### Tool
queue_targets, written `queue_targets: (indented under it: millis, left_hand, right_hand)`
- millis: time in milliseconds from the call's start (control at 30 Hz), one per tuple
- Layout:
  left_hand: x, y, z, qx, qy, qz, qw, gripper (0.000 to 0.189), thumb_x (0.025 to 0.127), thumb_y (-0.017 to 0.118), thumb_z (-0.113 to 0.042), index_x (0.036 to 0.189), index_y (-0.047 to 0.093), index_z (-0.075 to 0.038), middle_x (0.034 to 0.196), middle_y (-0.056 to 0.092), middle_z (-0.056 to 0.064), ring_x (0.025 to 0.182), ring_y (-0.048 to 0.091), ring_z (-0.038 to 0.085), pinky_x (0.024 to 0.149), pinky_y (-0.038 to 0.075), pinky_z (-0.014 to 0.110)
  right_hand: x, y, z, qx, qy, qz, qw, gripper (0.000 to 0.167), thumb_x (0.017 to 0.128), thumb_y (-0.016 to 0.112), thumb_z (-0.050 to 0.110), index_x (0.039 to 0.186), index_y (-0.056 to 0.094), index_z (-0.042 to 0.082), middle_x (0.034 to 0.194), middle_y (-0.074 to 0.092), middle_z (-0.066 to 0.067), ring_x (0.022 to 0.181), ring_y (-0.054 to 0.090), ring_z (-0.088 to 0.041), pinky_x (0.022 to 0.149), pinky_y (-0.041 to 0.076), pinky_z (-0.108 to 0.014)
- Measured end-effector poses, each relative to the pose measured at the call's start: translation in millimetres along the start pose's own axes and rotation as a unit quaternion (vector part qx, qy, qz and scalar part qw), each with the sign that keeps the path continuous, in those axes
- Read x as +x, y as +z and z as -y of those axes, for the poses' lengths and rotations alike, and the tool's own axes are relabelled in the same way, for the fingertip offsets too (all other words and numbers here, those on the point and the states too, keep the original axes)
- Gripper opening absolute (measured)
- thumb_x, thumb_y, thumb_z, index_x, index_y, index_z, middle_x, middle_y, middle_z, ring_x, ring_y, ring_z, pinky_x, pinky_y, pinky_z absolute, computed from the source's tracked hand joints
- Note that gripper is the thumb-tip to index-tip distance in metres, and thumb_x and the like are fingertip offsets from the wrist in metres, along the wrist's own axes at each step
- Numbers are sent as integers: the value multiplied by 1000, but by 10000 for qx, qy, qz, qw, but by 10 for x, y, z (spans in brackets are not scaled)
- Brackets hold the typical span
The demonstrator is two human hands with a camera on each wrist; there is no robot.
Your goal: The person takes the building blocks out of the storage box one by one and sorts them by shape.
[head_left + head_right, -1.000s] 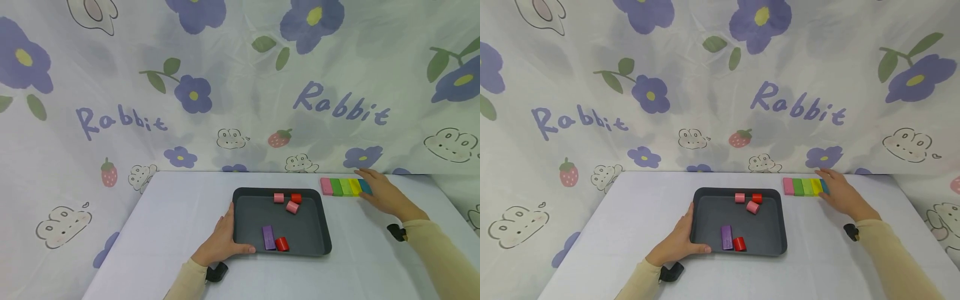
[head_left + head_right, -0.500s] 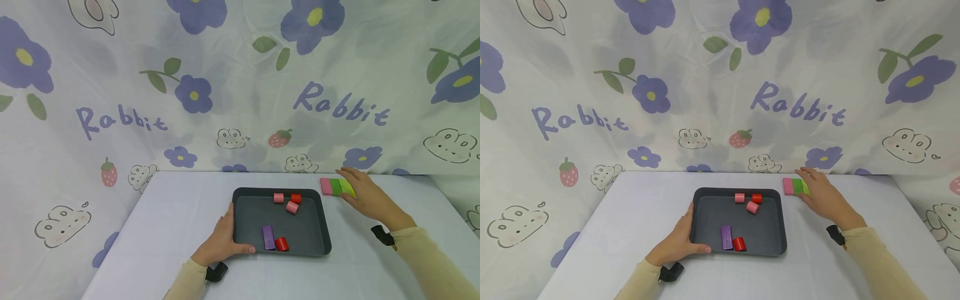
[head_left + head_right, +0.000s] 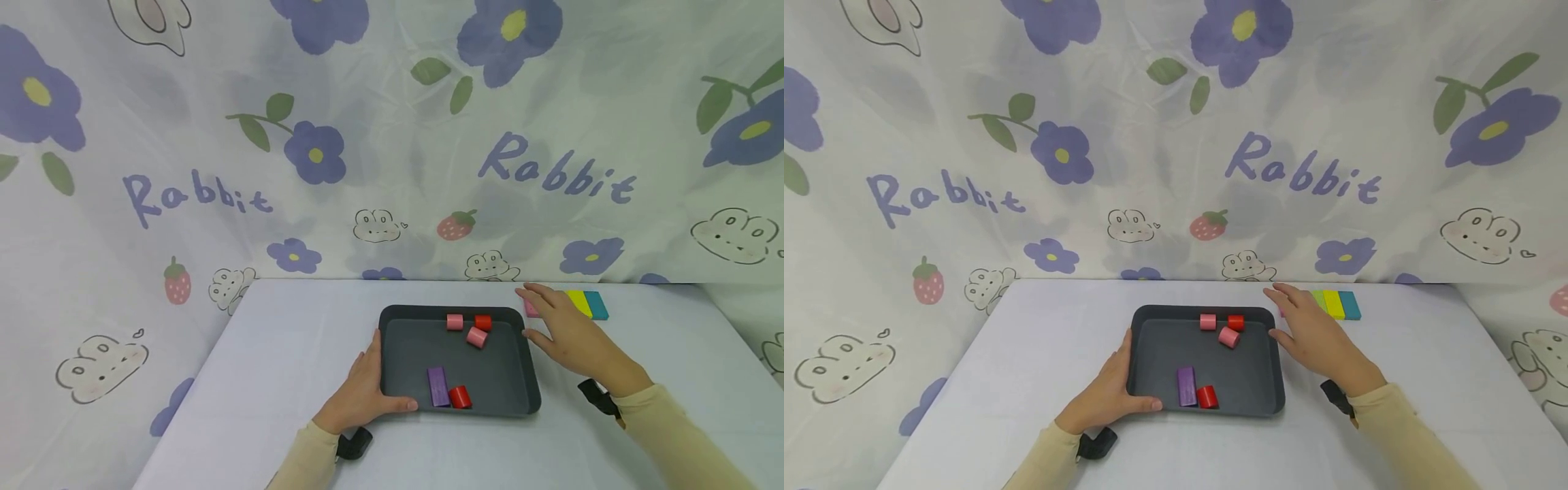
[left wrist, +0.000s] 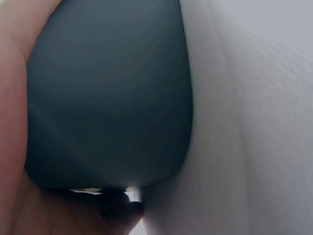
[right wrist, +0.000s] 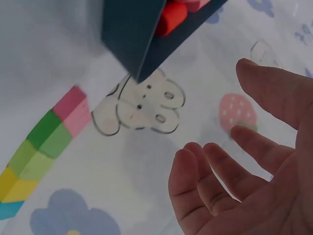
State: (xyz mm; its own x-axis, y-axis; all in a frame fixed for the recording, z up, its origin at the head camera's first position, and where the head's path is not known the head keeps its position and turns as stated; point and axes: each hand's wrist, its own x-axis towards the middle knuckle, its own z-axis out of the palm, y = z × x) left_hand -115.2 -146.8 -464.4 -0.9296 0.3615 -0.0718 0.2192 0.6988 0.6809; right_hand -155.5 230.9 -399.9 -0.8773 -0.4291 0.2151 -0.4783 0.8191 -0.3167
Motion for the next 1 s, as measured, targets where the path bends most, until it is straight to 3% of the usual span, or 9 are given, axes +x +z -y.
queue_targets:
  millis: [600,1000]
  left_hand:
    - [-14,2,-7,78,-44,-56,9999,141,73,83,-61,157,-10,4,166,3,20,152,14,30,123,7,52]
    - [-9,0,-22,63,10,-5,10000,140,74,83,-59,157,-9,6,166,4,22,152,15,34,122,8,55]
  right_hand:
    - [14,361,661,295,-670,-104,9973,70,86,82,19,146,49,3,148,45,-17,130,48,-34,97,53,-48]
    - [27,527,972,618,-555,219,9963,67,87,81,23,145,52,7,147,48,-13,131,49,-30,100,51,-46]
